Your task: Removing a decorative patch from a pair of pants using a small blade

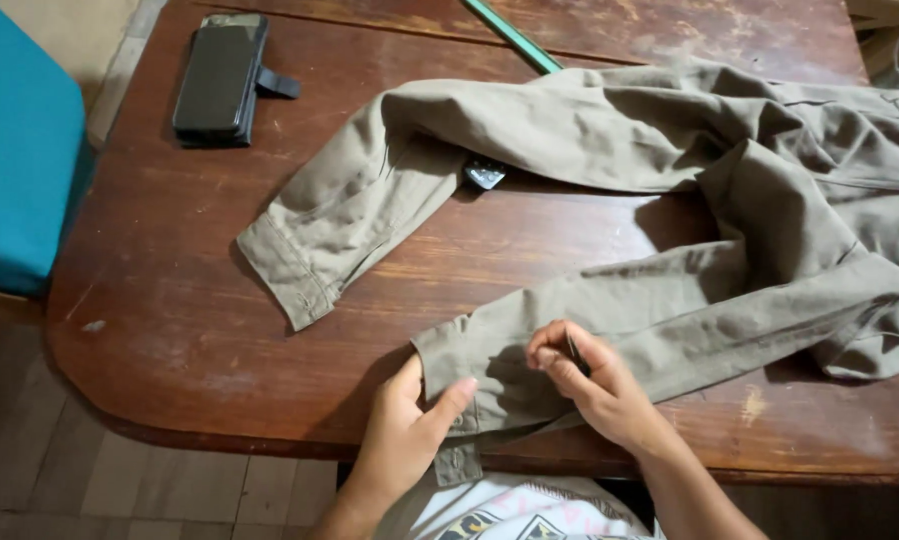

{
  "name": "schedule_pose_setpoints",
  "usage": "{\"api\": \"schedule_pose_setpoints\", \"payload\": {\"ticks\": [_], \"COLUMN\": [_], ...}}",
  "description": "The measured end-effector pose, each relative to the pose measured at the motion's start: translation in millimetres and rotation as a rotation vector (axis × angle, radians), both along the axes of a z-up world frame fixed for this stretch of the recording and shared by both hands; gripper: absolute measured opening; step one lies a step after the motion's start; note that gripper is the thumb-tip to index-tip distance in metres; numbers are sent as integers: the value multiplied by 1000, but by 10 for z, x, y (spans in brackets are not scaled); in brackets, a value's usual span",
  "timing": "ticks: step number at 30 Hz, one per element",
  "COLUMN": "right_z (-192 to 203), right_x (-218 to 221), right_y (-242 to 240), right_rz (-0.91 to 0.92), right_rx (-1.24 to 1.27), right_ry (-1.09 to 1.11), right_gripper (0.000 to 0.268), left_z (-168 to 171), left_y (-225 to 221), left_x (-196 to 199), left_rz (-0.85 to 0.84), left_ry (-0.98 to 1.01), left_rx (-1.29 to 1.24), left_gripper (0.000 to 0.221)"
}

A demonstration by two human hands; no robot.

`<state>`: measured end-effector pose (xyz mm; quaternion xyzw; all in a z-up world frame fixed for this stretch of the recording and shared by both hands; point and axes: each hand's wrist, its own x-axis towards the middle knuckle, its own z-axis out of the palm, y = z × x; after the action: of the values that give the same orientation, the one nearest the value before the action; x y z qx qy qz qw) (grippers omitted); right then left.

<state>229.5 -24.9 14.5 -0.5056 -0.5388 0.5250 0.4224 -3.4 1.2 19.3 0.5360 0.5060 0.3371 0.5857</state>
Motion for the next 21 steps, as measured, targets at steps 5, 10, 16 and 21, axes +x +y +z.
{"api": "schedule_pose_setpoints", "payload": {"ticks": [5, 10, 16, 21], "right_z": [146, 31, 2, 1], "right_x": [-78, -202, -204, -57], "right_y": [23, 53, 38, -38], "right_rz": [44, 43, -37, -37], "right_rx": [138, 265, 413, 276], "right_ry": [-533, -582, -516, -431], "right_gripper": [18, 14, 4, 9], "left_z": [-167, -383, -461, -591], "left_y": [33, 48, 33, 21], "left_x": [72, 67, 79, 78], "left_rz": [5, -2, 22, 8], "left_ry": [-279, -534, -527, -550], "left_rx": [-310, -408, -427, -369], "left_gripper": [33, 35, 40, 41]}}
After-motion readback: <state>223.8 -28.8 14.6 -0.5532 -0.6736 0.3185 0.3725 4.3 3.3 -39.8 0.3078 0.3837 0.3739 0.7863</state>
